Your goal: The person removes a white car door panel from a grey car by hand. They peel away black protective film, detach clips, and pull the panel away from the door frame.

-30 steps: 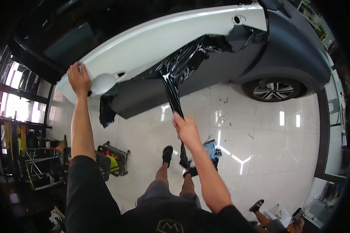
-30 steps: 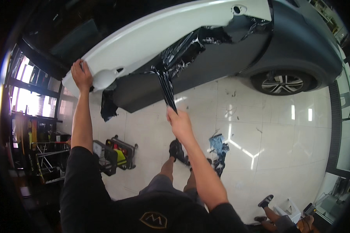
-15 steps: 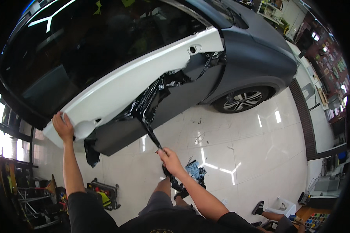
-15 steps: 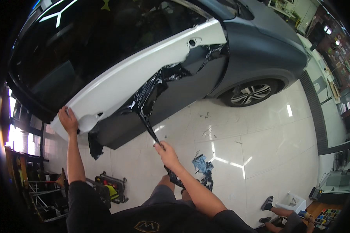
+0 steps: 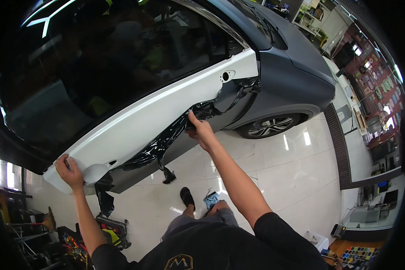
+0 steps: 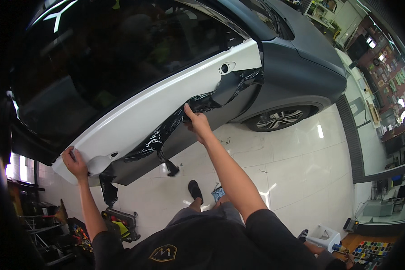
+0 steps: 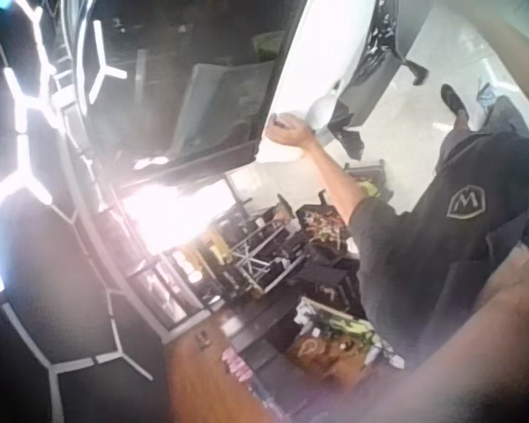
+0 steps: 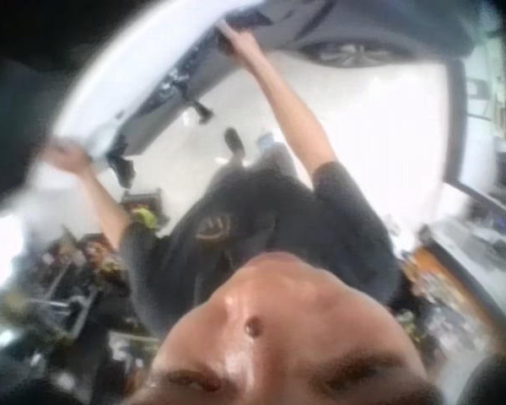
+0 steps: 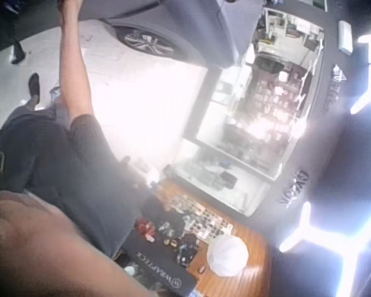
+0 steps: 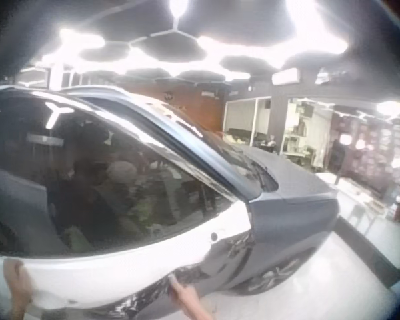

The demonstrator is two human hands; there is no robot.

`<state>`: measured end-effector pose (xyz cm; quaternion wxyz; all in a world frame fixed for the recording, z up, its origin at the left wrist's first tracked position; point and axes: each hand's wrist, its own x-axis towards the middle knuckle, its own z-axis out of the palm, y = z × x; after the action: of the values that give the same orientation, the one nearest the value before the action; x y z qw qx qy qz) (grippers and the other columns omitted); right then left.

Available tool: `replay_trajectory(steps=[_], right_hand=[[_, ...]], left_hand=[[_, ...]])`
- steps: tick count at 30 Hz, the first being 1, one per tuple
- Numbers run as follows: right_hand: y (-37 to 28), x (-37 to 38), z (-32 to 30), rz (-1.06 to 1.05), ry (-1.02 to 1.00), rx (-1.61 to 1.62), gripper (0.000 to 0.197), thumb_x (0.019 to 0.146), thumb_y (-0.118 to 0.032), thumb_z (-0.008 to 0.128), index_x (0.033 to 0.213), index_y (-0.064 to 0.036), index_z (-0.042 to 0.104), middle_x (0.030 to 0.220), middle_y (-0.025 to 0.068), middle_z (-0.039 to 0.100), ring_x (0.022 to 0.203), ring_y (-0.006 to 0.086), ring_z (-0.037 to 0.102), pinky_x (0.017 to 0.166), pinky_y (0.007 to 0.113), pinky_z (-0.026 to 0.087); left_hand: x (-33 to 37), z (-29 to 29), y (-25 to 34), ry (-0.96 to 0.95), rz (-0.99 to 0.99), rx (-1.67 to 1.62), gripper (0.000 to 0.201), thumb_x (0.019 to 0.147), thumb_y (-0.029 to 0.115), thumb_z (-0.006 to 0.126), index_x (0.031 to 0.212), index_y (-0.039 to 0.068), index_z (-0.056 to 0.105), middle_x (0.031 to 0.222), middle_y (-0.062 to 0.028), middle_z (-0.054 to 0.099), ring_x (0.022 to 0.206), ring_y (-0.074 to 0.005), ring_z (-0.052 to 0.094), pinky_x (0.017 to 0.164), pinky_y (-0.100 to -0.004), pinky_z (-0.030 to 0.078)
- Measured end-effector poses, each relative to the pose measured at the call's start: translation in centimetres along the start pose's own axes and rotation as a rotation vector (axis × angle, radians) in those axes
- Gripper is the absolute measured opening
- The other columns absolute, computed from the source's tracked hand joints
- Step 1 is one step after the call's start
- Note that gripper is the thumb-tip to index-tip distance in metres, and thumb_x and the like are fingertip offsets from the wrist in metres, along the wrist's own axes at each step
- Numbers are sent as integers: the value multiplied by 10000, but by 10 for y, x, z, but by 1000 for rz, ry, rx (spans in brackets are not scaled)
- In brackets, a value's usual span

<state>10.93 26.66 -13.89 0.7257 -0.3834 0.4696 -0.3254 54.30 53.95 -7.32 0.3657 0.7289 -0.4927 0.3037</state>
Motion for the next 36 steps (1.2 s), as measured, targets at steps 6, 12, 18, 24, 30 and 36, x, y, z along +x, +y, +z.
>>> replay_trajectory(steps=[6, 12, 18, 24, 30, 36], right_hand=[[-3, 28, 32, 205, -26, 652, 379, 921, -454, 746, 1104, -134, 657, 1111, 100, 661, 979, 282, 599, 903, 489, 478], [-3, -3, 36, 387, 73, 640, 391, 887, -430, 779, 1079, -114, 650, 1090, 89, 648, 899, 257, 590, 862, 475, 486], [-7, 11, 21, 97, 189, 694, 194, 837, 9, 752, 998, -2, 644, 970, 127, 674, 851, 253, 659, 793, 451, 523], [-13, 3, 9, 216, 76, 760, 261, 785, 26, 758, 1015, 52, 636, 1020, 169, 676, 866, 283, 669, 814, 465, 537], [-33, 50, -1, 460, 216, 713, 253, 750, 106, 621, 1002, 127, 630, 1091, 232, 653, 944, 327, 652, 852, 478, 529], [-37, 46, 29, 388, 343, 976, 240, 773, 64, 485, 968, 89, 621, 1083, 201, 617, 917, 336, 646, 846, 505, 546]], left_hand=[[16, 35, 122, 166, -40, -295, 243, 902, 30, 653, 1139, 1, 607, 1032, -127, 587, 928, -253, 557, 847, -343, 462], [74, 106, 282, -18, 157, -431, 275, 865, 33, 639, 1139, 29, 616, 1006, -128, 586, 953, -281, 578, 896, -376, 450], [78, 180, 328, -176, 271, -278, 208, 861, 93, 635, 1067, 62, 627, 950, -97, 603, 921, -294, 579, 829, -417, 416], [71, 205, 336, -112, 249, -154, 149, 874, 99, 627, 1020, 81, 648, 905, -79, 594, 890, -276, 566, 790, -418, 401], [68, 223, 358, -28, 224, -33, 200, 872, 156, 647, 1063, 94, 648, 945, -78, 593, 935, -297, 556, 839, -435, 402], [63, 232, 353, -30, 226, 146, 222, 885, 247, 644, 1068, 121, 647, 1008, -82, 584, 999, -305, 544, 876, -448, 394]])
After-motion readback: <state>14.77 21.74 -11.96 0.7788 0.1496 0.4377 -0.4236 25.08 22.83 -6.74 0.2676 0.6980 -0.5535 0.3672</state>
